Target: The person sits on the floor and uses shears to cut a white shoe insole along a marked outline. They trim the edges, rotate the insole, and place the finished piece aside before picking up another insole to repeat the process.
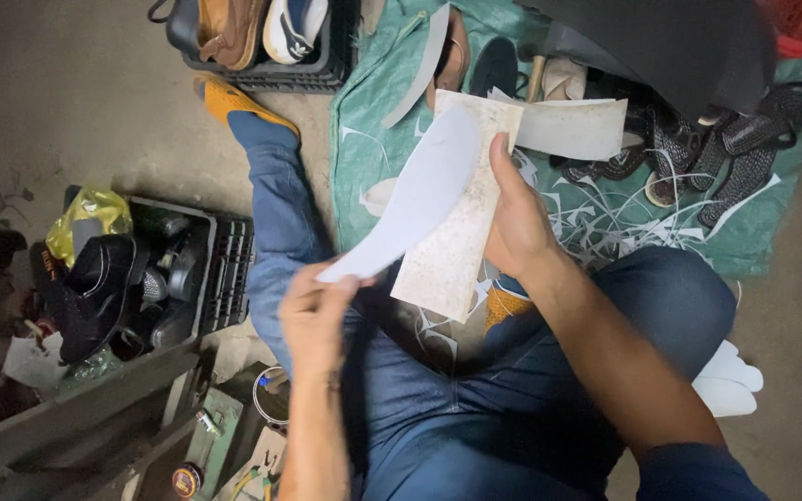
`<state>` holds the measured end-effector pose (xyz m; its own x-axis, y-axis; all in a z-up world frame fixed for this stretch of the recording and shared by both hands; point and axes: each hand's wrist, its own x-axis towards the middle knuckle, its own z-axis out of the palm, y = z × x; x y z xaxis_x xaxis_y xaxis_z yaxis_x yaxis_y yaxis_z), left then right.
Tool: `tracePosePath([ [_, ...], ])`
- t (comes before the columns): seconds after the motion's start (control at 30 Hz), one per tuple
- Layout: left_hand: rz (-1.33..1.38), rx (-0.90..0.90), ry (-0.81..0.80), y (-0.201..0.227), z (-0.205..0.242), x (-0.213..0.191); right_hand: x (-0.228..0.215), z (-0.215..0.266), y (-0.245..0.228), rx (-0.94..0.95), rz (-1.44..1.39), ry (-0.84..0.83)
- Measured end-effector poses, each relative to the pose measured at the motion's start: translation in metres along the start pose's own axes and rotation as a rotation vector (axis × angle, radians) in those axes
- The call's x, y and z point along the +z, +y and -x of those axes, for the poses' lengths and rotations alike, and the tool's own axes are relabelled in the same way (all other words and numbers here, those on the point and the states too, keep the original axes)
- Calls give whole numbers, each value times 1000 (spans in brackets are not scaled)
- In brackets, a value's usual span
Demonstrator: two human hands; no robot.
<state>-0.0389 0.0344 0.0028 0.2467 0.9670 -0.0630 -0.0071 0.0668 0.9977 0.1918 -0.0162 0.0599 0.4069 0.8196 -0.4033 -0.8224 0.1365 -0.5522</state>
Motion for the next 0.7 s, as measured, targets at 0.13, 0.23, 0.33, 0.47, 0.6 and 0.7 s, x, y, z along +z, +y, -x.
tracePosePath([
  [0.13, 26, 218, 213, 8, -21, -43, -3, 1, -5, -4, -3, 8],
  [0.23, 288, 207, 235, 16, -30, -79, 1, 2, -3, 67, -59, -77],
  [0.33, 279, 240, 131, 27, -33, -87, 11, 10, -5, 96, -13, -63],
  [0.47, -138, 239, -36, 59, -29, -50, 8, 14, 5, 190, 102, -106],
  [0.6, -457, 243, -341, 101, -36, 14, 14, 25, 17, 192, 259, -141],
  [0.7, -543, 402, -356, 100, -45, 41, 9, 22, 21, 323, 221, -165],
])
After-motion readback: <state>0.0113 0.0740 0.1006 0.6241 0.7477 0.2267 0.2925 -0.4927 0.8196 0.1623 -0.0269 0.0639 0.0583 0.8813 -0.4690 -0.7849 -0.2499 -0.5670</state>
